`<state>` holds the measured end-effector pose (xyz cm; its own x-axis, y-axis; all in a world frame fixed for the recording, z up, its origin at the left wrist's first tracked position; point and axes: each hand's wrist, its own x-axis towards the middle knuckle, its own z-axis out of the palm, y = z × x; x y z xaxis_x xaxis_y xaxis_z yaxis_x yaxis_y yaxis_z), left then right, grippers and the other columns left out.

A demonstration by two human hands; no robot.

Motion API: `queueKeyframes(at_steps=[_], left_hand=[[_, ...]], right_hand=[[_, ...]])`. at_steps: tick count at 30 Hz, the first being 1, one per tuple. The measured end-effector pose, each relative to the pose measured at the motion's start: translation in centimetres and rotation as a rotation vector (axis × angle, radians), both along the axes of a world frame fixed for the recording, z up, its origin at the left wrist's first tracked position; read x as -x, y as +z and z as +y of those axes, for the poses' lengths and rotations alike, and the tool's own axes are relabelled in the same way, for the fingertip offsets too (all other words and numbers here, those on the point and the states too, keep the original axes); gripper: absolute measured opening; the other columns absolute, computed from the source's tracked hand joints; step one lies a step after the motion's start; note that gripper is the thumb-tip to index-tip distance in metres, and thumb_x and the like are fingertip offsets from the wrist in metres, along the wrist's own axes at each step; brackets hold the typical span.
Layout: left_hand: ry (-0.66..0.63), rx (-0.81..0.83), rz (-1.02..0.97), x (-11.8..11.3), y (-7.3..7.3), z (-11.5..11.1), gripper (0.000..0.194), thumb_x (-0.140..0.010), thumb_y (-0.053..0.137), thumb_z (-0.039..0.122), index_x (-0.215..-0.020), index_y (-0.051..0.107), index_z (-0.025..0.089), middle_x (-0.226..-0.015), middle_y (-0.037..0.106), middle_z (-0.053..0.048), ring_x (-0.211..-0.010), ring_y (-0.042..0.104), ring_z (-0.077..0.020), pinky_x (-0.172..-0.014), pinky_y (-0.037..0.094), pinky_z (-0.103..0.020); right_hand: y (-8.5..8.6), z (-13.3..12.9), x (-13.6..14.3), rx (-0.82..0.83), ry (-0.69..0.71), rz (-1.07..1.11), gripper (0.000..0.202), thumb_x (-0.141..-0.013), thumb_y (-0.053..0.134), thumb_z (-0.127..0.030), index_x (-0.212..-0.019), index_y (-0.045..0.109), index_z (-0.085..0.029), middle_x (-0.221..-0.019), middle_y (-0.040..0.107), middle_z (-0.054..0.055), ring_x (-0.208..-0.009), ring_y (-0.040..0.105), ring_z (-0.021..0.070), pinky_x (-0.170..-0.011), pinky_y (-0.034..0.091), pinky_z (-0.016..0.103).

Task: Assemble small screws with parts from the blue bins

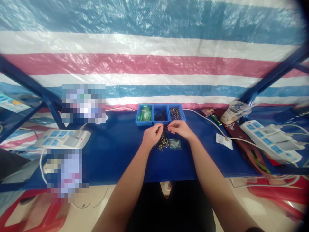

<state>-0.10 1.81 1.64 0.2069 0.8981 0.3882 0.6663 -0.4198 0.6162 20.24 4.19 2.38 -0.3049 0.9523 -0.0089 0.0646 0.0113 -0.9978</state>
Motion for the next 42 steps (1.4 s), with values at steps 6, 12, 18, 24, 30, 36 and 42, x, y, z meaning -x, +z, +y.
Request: queueKeyframes(at_steps=[6,12,18,24,30,36,42], left_hand=[[0.098,-0.057,-0.03,0.0,-0.3,0.2,0.027,-0.095,0.046,0.034,-0.101,0.068,0.021,-0.069,0.066,0.0,-0.058,0.056,-0.0096,-0.06,0.039,-0.021],[0.104,-0.074,-0.031,0.0,-0.3,0.2,0.026,-0.094,0.046,0.035,-0.098,0.068,0.021,-0.062,0.061,0.002,-0.054,0.053,-0.0096,-0.06,0.039,-0.021],[0.098,-0.064,-0.023,0.0,-0.3,0.2,0.026,-0.094,0.046,0.035,-0.097,0.067,0.021,-0.061,0.059,0.002,-0.055,0.053,-0.0096,-0.06,0.039,-0.021],[0.082,-0.055,-0.016,0.0,-0.4,0.2,0.026,-0.093,0.046,0.035,-0.098,0.067,0.02,-0.062,0.06,0.001,-0.054,0.052,-0.0095,-0.057,0.037,-0.02],[0.086,-0.05,0.003,0.0,-0.4,0.3,0.025,-0.093,0.047,0.034,-0.097,0.067,0.021,-0.062,0.06,0.001,-0.054,0.052,-0.0098,-0.058,0.037,-0.021],[0.083,-0.058,0.013,0.1,-0.5,0.3,0.025,-0.093,0.047,0.035,-0.097,0.068,0.021,-0.064,0.062,0.001,-0.055,0.053,-0.0097,-0.056,0.037,-0.021],[0.072,-0.074,0.0,0.2,-0.5,0.3,0.025,-0.093,0.048,0.034,-0.099,0.068,0.02,-0.067,0.065,0.0,-0.057,0.056,-0.0095,-0.059,0.039,-0.02]], right_hand=[[0.4,-0.1,1.5,0.009,-0.112,0.178,0.047,-0.067,0.08,-0.042,-0.105,0.068,-0.017,-0.094,0.073,0.009,-0.064,0.065,0.0135,-0.058,0.054,0.027],[-0.5,0.0,0.9,-0.127,-0.128,-0.114,0.038,-0.078,0.066,-0.046,-0.099,0.07,-0.015,-0.068,0.067,0.003,-0.049,0.054,0.0112,-0.045,0.042,0.024],[-1.1,0.2,-0.1,-0.298,-0.099,-0.602,0.019,-0.078,0.065,-0.032,-0.085,0.075,-0.019,-0.057,0.061,-0.001,-0.051,0.051,0.0117,-0.052,0.037,0.025],[-1.3,0.2,0.4,-0.285,-0.055,-0.739,0.013,-0.076,0.068,-0.03,-0.082,0.076,-0.022,-0.063,0.066,0.0,-0.055,0.055,0.0127,-0.053,0.035,0.025],[-1.0,-0.2,0.5,-0.324,-0.024,-0.765,0.008,-0.077,0.063,-0.022,-0.075,0.07,-0.019,-0.061,0.065,0.0,-0.055,0.053,0.0122,-0.053,0.034,0.024],[0.0,-0.6,0.8,-0.285,-0.02,-0.474,0.015,-0.081,0.06,-0.031,-0.08,0.067,-0.018,-0.072,0.066,0.002,-0.062,0.055,0.0132,-0.059,0.042,0.026],[0.4,-0.5,1.1,-0.168,-0.099,-0.054,0.029,-0.079,0.066,-0.041,-0.095,0.062,-0.018,-0.075,0.063,0.001,-0.059,0.053,0.0116,-0.054,0.044,0.025]])
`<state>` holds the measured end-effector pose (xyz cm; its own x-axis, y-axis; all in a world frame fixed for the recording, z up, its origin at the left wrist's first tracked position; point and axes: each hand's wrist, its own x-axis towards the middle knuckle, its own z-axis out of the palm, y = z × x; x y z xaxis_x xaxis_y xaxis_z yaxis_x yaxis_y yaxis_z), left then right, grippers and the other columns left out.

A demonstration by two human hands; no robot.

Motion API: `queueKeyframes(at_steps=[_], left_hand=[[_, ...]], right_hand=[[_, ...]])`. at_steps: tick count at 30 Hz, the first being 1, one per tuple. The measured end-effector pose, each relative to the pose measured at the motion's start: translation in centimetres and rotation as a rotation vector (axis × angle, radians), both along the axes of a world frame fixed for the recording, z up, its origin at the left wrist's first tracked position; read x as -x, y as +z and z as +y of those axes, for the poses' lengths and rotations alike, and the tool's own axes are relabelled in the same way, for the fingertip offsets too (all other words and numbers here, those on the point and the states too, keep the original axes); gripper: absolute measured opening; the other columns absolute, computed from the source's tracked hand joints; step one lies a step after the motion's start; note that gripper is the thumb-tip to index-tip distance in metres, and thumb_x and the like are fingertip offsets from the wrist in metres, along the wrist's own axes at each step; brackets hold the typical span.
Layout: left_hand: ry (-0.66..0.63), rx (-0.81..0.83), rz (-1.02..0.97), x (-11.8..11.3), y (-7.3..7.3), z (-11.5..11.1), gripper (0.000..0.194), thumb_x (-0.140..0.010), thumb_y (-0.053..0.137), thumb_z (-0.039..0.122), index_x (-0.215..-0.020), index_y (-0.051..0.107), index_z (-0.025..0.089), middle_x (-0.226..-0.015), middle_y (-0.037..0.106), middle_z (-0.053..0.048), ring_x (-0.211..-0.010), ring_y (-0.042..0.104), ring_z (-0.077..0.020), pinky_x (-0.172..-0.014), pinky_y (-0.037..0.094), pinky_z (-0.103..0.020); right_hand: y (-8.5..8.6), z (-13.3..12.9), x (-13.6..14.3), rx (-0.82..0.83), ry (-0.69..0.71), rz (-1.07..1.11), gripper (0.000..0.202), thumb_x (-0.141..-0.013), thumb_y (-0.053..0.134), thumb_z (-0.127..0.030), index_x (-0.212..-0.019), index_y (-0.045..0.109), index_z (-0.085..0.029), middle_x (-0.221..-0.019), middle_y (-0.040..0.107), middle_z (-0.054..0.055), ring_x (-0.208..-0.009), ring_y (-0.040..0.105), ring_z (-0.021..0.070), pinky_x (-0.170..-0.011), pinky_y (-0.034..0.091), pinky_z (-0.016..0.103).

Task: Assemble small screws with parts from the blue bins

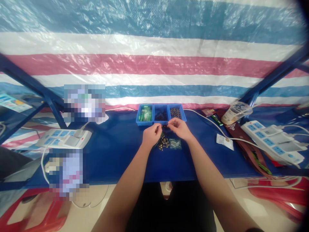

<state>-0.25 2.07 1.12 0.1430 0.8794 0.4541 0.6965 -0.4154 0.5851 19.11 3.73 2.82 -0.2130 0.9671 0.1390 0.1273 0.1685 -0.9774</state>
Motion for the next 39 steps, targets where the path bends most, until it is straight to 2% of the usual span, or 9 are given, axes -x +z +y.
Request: queueKeyframes(at_steps=[4,8,12,16,22,27,31,35,39], left_hand=[[-0.064,-0.005,-0.014,-0.1,0.0,-0.1,0.026,-0.093,0.048,0.034,-0.099,0.07,0.02,-0.071,0.067,-0.001,-0.06,0.057,-0.0098,-0.062,0.042,-0.021],[-0.095,-0.005,-0.024,-0.2,-0.1,-0.1,0.028,-0.091,0.052,0.036,-0.105,0.071,0.021,-0.065,0.064,0.001,-0.057,0.055,-0.0095,-0.063,0.043,-0.021],[-0.095,0.028,-0.039,-0.2,-0.1,-0.1,0.031,-0.089,0.057,0.04,-0.111,0.069,0.022,-0.058,0.058,0.004,-0.052,0.05,-0.0081,-0.06,0.041,-0.02],[-0.111,0.042,-0.051,-0.2,0.1,-0.2,0.027,-0.091,0.054,0.039,-0.104,0.071,0.023,-0.063,0.064,0.003,-0.055,0.054,-0.0082,-0.061,0.042,-0.02],[-0.078,0.066,-0.06,-0.3,0.2,-0.3,0.028,-0.089,0.056,0.042,-0.104,0.07,0.023,-0.058,0.06,0.004,-0.053,0.053,-0.008,-0.058,0.04,-0.02],[-0.102,0.05,-0.052,-0.3,0.3,-0.2,0.026,-0.092,0.054,0.04,-0.104,0.071,0.024,-0.068,0.068,0.002,-0.059,0.059,-0.0088,-0.063,0.043,-0.02],[-0.098,0.034,-0.034,-0.2,0.2,-0.1,0.027,-0.093,0.052,0.039,-0.103,0.071,0.023,-0.074,0.07,0.0,-0.063,0.061,-0.0103,-0.063,0.043,-0.021],[-0.091,0.042,-0.008,-0.1,0.1,-0.1,0.027,-0.094,0.051,0.038,-0.104,0.07,0.021,-0.076,0.07,-0.001,-0.064,0.061,-0.0105,-0.062,0.042,-0.021],[-0.088,0.064,-0.002,-0.1,0.2,-0.1,0.027,-0.094,0.05,0.038,-0.104,0.069,0.022,-0.076,0.07,0.0,-0.062,0.059,-0.0095,-0.06,0.04,-0.02]], right_hand=[[-0.2,0.2,0.1,0.027,0.017,0.114,0.04,-0.081,0.064,-0.043,-0.115,0.06,-0.021,-0.08,0.061,0.0,-0.056,0.051,0.0092,-0.052,0.044,0.024],[-0.2,0.2,0.6,0.045,-0.008,0.149,0.038,-0.079,0.066,-0.048,-0.106,0.063,-0.021,-0.082,0.064,0.001,-0.063,0.058,0.0113,-0.053,0.046,0.025],[-0.1,0.2,0.7,0.116,0.005,0.218,0.04,-0.072,0.074,-0.048,-0.094,0.056,-0.02,-0.084,0.07,0.003,-0.068,0.065,0.0144,-0.056,0.049,0.025],[0.0,0.1,0.3,0.19,0.055,0.218,0.039,-0.071,0.077,-0.045,-0.089,0.055,-0.018,-0.083,0.073,0.005,-0.07,0.069,0.0166,-0.06,0.05,0.026],[0.1,0.0,0.3,0.226,0.084,0.235,0.039,-0.068,0.079,-0.042,-0.089,0.057,-0.018,-0.08,0.073,0.005,-0.07,0.07,0.0167,-0.061,0.05,0.026],[0.1,0.0,0.3,0.25,0.089,0.229,0.037,-0.069,0.08,-0.04,-0.089,0.059,-0.016,-0.073,0.072,0.005,-0.069,0.07,0.0171,-0.06,0.049,0.025],[0.2,0.1,0.0,0.21,0.082,0.189,0.035,-0.067,0.081,-0.038,-0.089,0.063,-0.016,-0.075,0.072,0.004,-0.068,0.069,0.0156,-0.06,0.049,0.025],[0.1,0.1,-0.2,0.159,0.075,0.176,0.037,-0.065,0.081,-0.038,-0.092,0.068,-0.017,-0.082,0.073,0.004,-0.07,0.067,0.0144,-0.067,0.052,0.028],[0.2,0.0,-0.3,0.148,0.074,0.125,0.033,-0.065,0.081,-0.038,-0.086,0.072,-0.015,-0.073,0.071,0.003,-0.066,0.065,0.0141,-0.069,0.053,0.03]])
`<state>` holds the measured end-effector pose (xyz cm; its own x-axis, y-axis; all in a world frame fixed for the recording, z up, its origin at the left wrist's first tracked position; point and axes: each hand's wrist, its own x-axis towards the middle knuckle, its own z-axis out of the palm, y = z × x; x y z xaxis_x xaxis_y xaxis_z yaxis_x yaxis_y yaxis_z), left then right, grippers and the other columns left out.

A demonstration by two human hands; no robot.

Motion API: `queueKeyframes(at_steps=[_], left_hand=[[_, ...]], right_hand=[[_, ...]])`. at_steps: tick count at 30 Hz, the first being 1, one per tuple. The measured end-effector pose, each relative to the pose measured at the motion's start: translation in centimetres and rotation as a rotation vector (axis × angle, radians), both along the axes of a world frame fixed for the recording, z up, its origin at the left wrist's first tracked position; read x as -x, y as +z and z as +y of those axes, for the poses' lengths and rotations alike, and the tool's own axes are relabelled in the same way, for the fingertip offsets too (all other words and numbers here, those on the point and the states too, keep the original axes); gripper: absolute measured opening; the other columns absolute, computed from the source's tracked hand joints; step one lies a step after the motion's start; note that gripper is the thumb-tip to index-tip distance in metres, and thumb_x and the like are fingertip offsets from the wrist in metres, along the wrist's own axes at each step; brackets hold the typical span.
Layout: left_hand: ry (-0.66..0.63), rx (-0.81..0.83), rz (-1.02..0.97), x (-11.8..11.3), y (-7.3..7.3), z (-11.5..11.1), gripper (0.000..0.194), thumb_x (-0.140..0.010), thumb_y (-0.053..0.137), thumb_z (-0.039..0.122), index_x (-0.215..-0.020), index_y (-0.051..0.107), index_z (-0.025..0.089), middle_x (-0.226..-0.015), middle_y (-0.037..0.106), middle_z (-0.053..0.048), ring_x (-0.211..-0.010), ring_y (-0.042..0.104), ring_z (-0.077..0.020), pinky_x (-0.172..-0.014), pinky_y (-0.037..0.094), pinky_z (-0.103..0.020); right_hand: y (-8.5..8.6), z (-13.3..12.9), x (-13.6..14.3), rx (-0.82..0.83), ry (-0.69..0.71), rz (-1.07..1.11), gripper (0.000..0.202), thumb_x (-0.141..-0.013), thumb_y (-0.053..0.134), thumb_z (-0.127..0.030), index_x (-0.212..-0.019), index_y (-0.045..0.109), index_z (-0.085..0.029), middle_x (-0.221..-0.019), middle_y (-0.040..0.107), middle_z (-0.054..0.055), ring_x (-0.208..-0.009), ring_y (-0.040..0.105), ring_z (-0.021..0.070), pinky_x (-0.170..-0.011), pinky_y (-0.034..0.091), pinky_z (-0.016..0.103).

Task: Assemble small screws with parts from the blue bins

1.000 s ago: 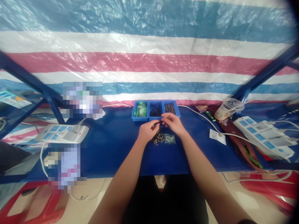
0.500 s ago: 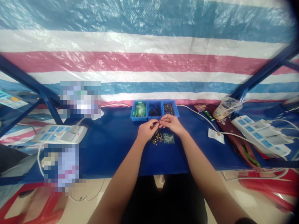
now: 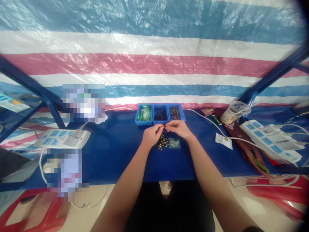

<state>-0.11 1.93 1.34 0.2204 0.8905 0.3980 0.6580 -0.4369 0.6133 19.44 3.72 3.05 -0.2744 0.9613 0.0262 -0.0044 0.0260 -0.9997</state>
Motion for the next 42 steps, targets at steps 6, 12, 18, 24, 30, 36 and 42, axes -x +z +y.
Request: queueKeyframes(at_steps=[6,12,18,24,30,36,42], left_hand=[[-0.039,0.019,0.01,0.05,0.44,-0.21,0.028,-0.096,0.047,0.039,-0.105,0.067,0.022,-0.078,0.07,0.0,-0.062,0.059,-0.0097,-0.06,0.039,-0.02],[-0.052,0.036,0.01,0.05,0.4,-0.17,0.028,-0.096,0.045,0.039,-0.104,0.067,0.023,-0.075,0.068,0.001,-0.061,0.058,-0.0097,-0.06,0.04,-0.02],[-0.03,0.032,-0.027,-0.08,0.25,-0.09,0.027,-0.093,0.052,0.04,-0.108,0.068,0.024,-0.079,0.07,0.001,-0.063,0.06,-0.0093,-0.063,0.043,-0.02],[-0.05,0.019,-0.005,-0.01,0.44,-0.17,0.027,-0.095,0.049,0.039,-0.103,0.069,0.024,-0.084,0.072,0.001,-0.069,0.063,-0.0107,-0.066,0.044,-0.021],[-0.027,0.033,-0.008,0.02,0.0,0.0,0.028,-0.093,0.051,0.041,-0.108,0.068,0.024,-0.079,0.071,0.001,-0.063,0.061,-0.0101,-0.063,0.044,-0.021],[-0.035,0.006,0.002,0.03,-0.17,0.12,0.028,-0.095,0.049,0.04,-0.104,0.069,0.024,-0.087,0.073,0.0,-0.07,0.064,-0.0113,-0.067,0.046,-0.021],[-0.049,0.002,0.007,0.0,0.23,0.0,0.031,-0.096,0.047,0.041,-0.107,0.069,0.024,-0.094,0.074,-0.001,-0.077,0.067,-0.0129,-0.072,0.047,-0.021]], right_hand=[[0.22,-0.08,-0.23,0.006,0.009,-0.036,0.034,-0.064,0.082,-0.038,-0.087,0.073,-0.015,-0.071,0.071,0.004,-0.065,0.065,0.0148,-0.068,0.053,0.03],[0.37,-0.13,-0.2,-0.015,-0.006,-0.033,0.035,-0.064,0.082,-0.04,-0.086,0.073,-0.015,-0.071,0.071,0.003,-0.06,0.064,0.014,-0.063,0.053,0.03],[0.23,-0.06,-0.39,-0.013,0.018,-0.025,0.031,-0.066,0.081,-0.038,-0.086,0.073,-0.014,-0.07,0.071,0.004,-0.061,0.065,0.0141,-0.064,0.053,0.029],[0.31,-0.09,-0.3,-0.024,0.013,-0.033,0.031,-0.067,0.08,-0.038,-0.086,0.072,-0.015,-0.07,0.07,0.003,-0.06,0.064,0.0136,-0.063,0.053,0.028],[-0.06,0.07,-0.3,-0.029,0.015,-0.02,0.033,-0.065,0.081,-0.039,-0.086,0.071,-0.016,-0.071,0.07,0.003,-0.06,0.065,0.0139,-0.064,0.054,0.03],[-0.05,0.04,-0.4,-0.004,0.034,-0.017,0.032,-0.065,0.081,-0.037,-0.086,0.07,-0.015,-0.07,0.07,0.003,-0.062,0.066,0.0141,-0.066,0.055,0.03],[-0.01,0.06,-0.43,-0.003,-0.01,-0.012,0.033,-0.062,0.083,-0.036,-0.085,0.071,-0.016,-0.073,0.071,0.003,-0.063,0.065,0.0132,-0.065,0.054,0.029]])
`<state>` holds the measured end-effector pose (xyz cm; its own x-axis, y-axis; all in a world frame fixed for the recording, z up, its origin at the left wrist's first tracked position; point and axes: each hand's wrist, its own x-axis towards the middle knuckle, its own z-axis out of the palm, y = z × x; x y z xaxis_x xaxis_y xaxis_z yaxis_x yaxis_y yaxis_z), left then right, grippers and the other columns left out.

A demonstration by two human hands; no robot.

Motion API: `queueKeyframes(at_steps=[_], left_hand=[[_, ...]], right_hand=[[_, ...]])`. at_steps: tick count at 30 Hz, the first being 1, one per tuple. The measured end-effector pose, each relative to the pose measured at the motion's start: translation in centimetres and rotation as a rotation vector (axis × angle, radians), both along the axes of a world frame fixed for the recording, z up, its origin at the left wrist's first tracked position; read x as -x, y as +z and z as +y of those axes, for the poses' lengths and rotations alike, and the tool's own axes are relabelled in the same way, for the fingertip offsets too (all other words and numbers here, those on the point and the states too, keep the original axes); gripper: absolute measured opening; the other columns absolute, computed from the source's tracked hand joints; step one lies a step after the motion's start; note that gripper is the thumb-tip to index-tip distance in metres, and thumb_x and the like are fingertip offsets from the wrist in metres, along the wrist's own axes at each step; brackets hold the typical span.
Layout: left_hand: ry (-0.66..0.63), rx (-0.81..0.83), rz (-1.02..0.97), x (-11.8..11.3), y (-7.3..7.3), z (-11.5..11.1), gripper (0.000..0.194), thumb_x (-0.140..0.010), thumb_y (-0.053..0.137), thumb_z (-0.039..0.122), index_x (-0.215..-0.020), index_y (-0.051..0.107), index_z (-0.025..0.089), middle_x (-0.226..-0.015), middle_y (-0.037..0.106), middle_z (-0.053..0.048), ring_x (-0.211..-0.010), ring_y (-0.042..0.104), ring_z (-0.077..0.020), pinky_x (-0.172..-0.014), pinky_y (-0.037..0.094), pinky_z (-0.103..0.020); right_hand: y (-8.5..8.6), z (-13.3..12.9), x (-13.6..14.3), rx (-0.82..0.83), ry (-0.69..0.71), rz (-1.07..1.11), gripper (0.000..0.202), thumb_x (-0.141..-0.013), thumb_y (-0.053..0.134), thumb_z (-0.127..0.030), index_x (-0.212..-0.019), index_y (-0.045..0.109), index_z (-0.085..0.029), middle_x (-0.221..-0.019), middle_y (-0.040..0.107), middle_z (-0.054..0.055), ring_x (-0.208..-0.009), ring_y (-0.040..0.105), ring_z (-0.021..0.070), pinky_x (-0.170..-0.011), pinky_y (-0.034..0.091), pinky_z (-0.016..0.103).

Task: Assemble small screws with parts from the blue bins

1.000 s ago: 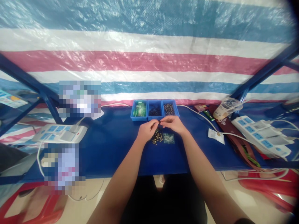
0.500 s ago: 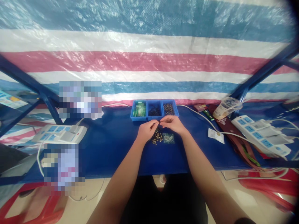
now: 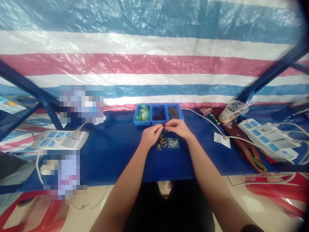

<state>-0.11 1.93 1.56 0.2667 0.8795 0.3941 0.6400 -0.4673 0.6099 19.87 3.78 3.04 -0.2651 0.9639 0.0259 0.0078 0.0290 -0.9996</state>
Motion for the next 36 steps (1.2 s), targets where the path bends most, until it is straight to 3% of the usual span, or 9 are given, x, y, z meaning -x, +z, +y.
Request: queueKeyframes(at_steps=[9,15,22,31,36], left_hand=[[0.033,0.024,-0.017,0.03,-0.28,0.03,0.029,-0.094,0.05,0.04,-0.106,0.07,0.024,-0.085,0.073,-0.001,-0.07,0.064,-0.0114,-0.068,0.047,-0.021],[0.011,0.014,-0.014,0.01,-0.01,0.03,0.029,-0.095,0.048,0.04,-0.106,0.07,0.024,-0.092,0.073,-0.001,-0.074,0.065,-0.0118,-0.071,0.046,-0.021],[0.06,0.026,-0.028,-0.04,-0.43,0.14,0.029,-0.093,0.052,0.041,-0.11,0.068,0.023,-0.077,0.07,0.001,-0.064,0.061,-0.0098,-0.064,0.044,-0.02],[0.015,0.02,-0.021,0.0,0.18,-0.04,0.031,-0.095,0.047,0.042,-0.105,0.07,0.023,-0.086,0.072,-0.001,-0.071,0.064,-0.0116,-0.067,0.045,-0.021],[0.036,0.026,-0.025,-0.01,-0.16,0.02,0.032,-0.094,0.049,0.042,-0.109,0.069,0.023,-0.079,0.071,0.0,-0.064,0.061,-0.0108,-0.064,0.044,-0.021]], right_hand=[[-0.22,0.06,-0.02,-0.011,-0.005,-0.025,0.035,-0.061,0.083,-0.039,-0.084,0.07,-0.015,-0.071,0.07,0.003,-0.063,0.064,0.0141,-0.064,0.055,0.03],[-0.13,0.02,0.02,-0.001,-0.003,-0.006,0.037,-0.06,0.084,-0.038,-0.086,0.07,-0.016,-0.073,0.071,0.003,-0.064,0.066,0.0144,-0.064,0.055,0.029],[-0.4,0.16,-0.11,0.005,0.001,0.001,0.037,-0.06,0.084,-0.039,-0.084,0.069,-0.015,-0.071,0.071,0.003,-0.063,0.066,0.0147,-0.064,0.055,0.03],[-0.42,0.18,-0.08,-0.018,0.026,0.003,0.039,-0.064,0.082,-0.037,-0.095,0.07,-0.017,-0.076,0.072,0.003,-0.064,0.066,0.0144,-0.065,0.055,0.03],[-0.67,0.22,-0.01,-0.029,0.021,-0.004,0.035,-0.063,0.082,-0.039,-0.086,0.07,-0.016,-0.072,0.071,0.003,-0.063,0.066,0.0148,-0.064,0.056,0.03]])
